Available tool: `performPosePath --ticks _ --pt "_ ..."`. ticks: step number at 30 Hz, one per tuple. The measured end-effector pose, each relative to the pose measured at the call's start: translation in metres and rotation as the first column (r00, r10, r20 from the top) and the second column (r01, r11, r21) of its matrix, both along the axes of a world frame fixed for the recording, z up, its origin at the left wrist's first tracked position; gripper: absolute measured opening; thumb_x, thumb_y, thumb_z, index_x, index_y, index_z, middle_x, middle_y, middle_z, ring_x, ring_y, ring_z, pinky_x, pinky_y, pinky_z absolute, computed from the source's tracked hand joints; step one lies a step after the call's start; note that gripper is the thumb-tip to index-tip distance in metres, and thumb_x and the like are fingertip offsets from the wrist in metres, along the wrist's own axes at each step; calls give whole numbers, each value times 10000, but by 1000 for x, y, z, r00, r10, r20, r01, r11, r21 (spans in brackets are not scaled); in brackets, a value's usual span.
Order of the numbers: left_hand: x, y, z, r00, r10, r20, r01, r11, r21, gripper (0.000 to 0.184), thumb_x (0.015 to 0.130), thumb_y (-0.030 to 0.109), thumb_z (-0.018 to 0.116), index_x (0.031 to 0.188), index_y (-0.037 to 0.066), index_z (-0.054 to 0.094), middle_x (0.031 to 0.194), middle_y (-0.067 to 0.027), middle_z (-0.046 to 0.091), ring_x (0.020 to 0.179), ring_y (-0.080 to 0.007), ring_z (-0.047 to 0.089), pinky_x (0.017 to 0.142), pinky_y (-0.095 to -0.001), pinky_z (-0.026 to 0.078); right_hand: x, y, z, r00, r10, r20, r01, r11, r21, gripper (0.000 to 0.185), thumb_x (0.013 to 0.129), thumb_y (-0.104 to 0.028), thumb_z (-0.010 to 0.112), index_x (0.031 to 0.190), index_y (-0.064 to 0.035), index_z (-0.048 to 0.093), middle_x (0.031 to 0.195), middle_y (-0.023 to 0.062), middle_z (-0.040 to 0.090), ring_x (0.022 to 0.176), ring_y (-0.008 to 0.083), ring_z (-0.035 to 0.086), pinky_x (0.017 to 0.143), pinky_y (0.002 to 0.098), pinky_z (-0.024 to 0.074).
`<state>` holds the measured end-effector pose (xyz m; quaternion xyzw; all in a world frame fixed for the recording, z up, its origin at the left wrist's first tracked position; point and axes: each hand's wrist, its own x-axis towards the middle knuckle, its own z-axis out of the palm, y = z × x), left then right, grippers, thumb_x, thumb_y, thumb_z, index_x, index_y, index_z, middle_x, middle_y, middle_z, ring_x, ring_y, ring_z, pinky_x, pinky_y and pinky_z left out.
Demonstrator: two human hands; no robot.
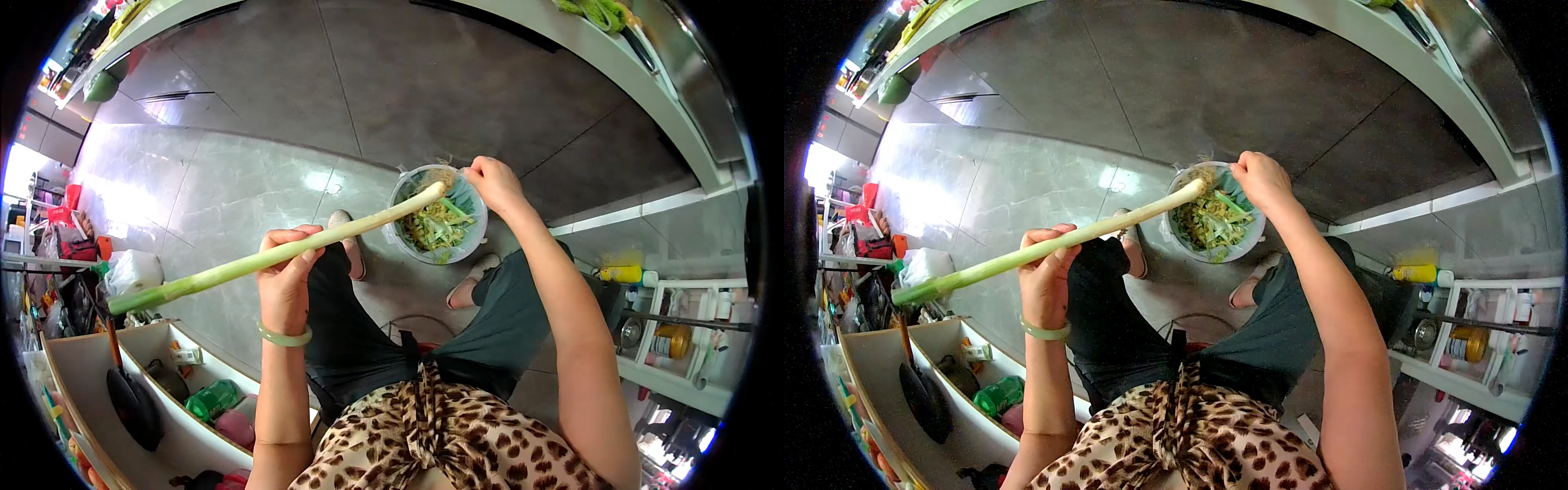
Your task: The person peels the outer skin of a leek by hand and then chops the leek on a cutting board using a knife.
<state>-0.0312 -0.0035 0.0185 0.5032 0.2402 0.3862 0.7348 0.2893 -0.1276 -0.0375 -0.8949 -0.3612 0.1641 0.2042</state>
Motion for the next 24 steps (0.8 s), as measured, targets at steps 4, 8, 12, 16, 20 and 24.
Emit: performPosePath --ticks 4,8,12,16,20,24 --pt "-5 7 0 998 -48 35 51 993 -106 198 794 -38 630 955 -1 521 1053 -179 584 949 -212 600 848 -292 515 7 2 -2 998 2 70 -16 980 198 102 782 -142 562 803 -42 568 818 118 612 797 295 599 690 394 459" --pt "-5 7 -2 996 -76 39 80 989 -121 206 790 -42 631 958 0 519 1047 -183 586 943 -208 598 845 -294 512 -6 9 35 992 100 -78 -61 915 398 101 781 -124 542 842 -65 596 766 96 623 738 276 602 667 374 460" --pt "4 4 -2 991 -127 42 131 984 -117 198 783 -51 631 943 3 528 1022 -181 597 935 -207 596 851 -305 499 -71 15 96 938 347 -2 -307 831 463 156 822 -187 563 887 -64 631 770 88 633 750 250 603 669 367 464" --pt "8 2 -5 977 -210 28 211 976 -48 190 806 -27 614 962 10 512 1040 -180 579 990 -239 586 898 -342 494 -112 20 94 742 655 141 -632 614 473 197 799 -167 613 948 -38 621 833 85 638 843 247 590 738 362 458" --pt "13 -1 -4 975 -218 35 220 975 -35 218 804 -15 622 985 11 503 1044 -186 575 971 -244 594 862 -335 516 -121 19 91 727 664 -175 -545 713 441 141 853 -162 548 893 -33 585 706 53 665 676 234 636 664 360 476" --pt "20 -13 6 982 -189 19 190 971 -145 225 838 41 617 1019 10 488 1045 -172 574 915 -223 614 762 -309 556 -124 13 85 710 620 -332 -433 758 488 157 816 -152 620 922 -37 599 832 88 627 756 225 602 660 329 464"
